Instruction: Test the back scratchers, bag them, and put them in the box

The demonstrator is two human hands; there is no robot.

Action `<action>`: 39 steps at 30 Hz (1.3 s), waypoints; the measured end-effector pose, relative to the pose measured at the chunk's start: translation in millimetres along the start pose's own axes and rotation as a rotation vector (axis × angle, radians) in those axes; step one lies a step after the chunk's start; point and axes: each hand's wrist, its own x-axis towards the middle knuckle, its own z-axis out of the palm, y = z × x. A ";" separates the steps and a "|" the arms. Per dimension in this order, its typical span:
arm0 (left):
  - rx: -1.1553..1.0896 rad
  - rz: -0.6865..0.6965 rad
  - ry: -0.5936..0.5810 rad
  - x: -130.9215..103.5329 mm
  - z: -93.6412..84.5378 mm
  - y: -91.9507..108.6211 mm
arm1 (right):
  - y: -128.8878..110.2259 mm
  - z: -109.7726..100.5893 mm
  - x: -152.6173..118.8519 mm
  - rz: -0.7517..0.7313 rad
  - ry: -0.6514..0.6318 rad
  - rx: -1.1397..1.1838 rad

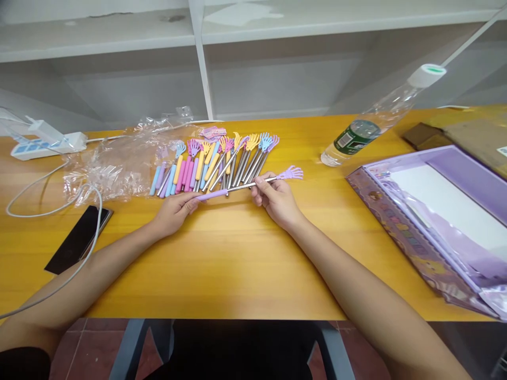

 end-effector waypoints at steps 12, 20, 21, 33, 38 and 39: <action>-0.050 -0.014 -0.033 -0.3 0.7 -2.3 | 0.4 4.0 -5.6 0.041 0.001 -0.008; -0.026 -0.021 -0.052 -0.9 -0.6 1.0 | -0.5 5.8 -7.3 0.044 -0.016 -0.038; -0.025 -0.024 -0.053 -1.1 -0.7 1.0 | -0.6 5.7 -7.4 0.035 -0.024 -0.049; -0.018 -0.024 -0.090 -2.4 -1.0 -0.7 | 2.4 3.1 -13.4 -0.049 -0.138 -0.171; -0.019 -0.012 -0.109 -2.1 -1.2 0.4 | 7.2 5.1 -15.0 -0.032 -0.152 -0.156; -0.021 -0.006 -0.113 -2.0 -1.3 0.6 | 8.2 5.4 -15.1 -0.026 -0.154 -0.148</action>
